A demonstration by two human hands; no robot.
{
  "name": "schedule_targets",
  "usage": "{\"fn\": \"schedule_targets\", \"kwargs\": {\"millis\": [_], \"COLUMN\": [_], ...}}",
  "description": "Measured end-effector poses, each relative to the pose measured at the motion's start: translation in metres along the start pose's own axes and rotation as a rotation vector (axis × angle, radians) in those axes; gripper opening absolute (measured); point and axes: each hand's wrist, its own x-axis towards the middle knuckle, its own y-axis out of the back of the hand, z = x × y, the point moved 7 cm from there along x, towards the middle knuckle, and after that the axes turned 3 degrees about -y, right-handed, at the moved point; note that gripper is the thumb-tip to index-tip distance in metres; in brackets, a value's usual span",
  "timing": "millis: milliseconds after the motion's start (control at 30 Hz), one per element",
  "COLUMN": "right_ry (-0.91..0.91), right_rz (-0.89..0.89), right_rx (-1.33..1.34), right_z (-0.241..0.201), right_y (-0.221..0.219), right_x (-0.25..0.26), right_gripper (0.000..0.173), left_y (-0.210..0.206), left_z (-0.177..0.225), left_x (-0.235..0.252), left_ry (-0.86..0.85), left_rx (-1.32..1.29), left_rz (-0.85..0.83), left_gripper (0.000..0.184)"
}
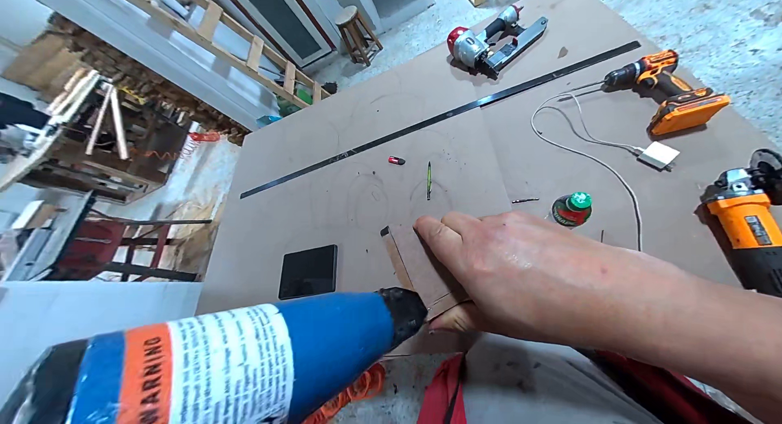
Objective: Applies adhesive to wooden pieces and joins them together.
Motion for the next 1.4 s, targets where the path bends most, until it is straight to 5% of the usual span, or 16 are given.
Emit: {"fn": "schedule_targets", "kwargs": {"millis": [1233, 1400], "right_ry": [-0.002, 0.015], "right_rz": [-0.011, 0.060], "right_rx": [0.011, 0.045], "right_z": [-0.001, 0.004], "right_y": [0.003, 0.004], "right_x": [-0.002, -0.002], "right_gripper": [0.081, 0.084], "left_y": [-0.006, -0.006], "left_z": [0.016, 0.020], "left_x": [0.038, 0.023], "left_ry": [0.104, 0.164], "left_rx": [0.261, 0.104], "left_rz": [-0.166, -0.009], "left_gripper": [0.024, 0.019]}}
